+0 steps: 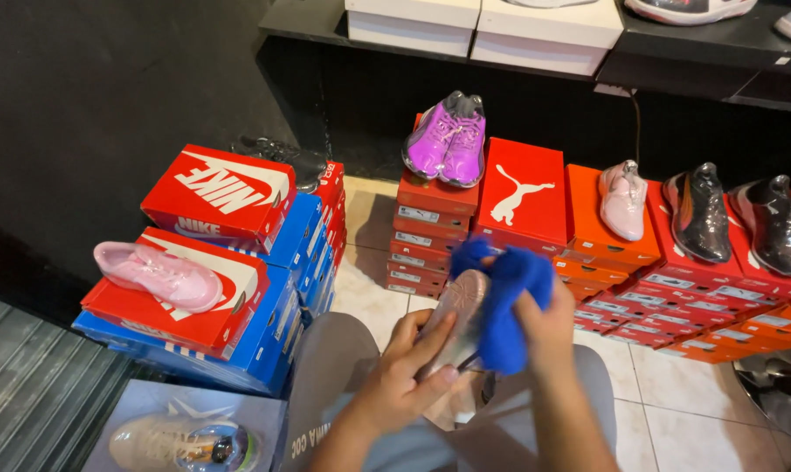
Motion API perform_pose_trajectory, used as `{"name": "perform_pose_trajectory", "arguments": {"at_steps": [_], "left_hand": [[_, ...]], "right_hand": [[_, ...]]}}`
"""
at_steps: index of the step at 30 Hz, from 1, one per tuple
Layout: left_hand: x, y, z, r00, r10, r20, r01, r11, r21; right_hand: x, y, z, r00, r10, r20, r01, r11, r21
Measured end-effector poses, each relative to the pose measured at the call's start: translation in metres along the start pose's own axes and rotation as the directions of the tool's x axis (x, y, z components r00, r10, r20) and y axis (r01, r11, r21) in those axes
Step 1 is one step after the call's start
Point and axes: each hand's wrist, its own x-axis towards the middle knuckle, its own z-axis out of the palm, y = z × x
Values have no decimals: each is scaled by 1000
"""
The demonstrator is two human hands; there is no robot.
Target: Wiping and organizing shoe boxes in a warehouse storage area
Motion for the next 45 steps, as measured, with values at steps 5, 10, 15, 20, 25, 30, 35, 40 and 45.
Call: {"name": "perform_pose_trajectory", "arguments": {"at_steps": [5,10,15,20,25,30,35,40,45], "left_hand": [[3,6,-7,999,-34,1,32,971,238],[5,3,-1,997,-60,-52,68,982,177],[1,6,-23,994,-68,88,62,996,62],[7,-13,6,977,-56,-207,14,981,-196],[16,-11,4,931,-197,-307,123,962,-244],[16,0,20,935,-121,-332,21,956,-292],[13,-15,21,910,55,-411,-28,997,71],[17,-18,12,908,-99,-407,-13,964,-265],[8,-29,16,900,-323,-292,121,830,-544]], "right_hand": [[-5,-2,14,962,269,47,-235,902,-362],[-24,9,28,854,-475,214,520,754,-401],[-3,45,-14,952,216,219,-258,948,184],[-51,40,20,960,157,232,-197,966,165],[-85,34,65,963,104,248,-148,975,163],[-53,28,63,967,51,251,-95,982,164],[-51,23,69,962,-25,270,-17,988,150],[-60,22,76,950,-77,303,35,989,142],[-12,17,71,945,-115,305,73,986,148]]}}
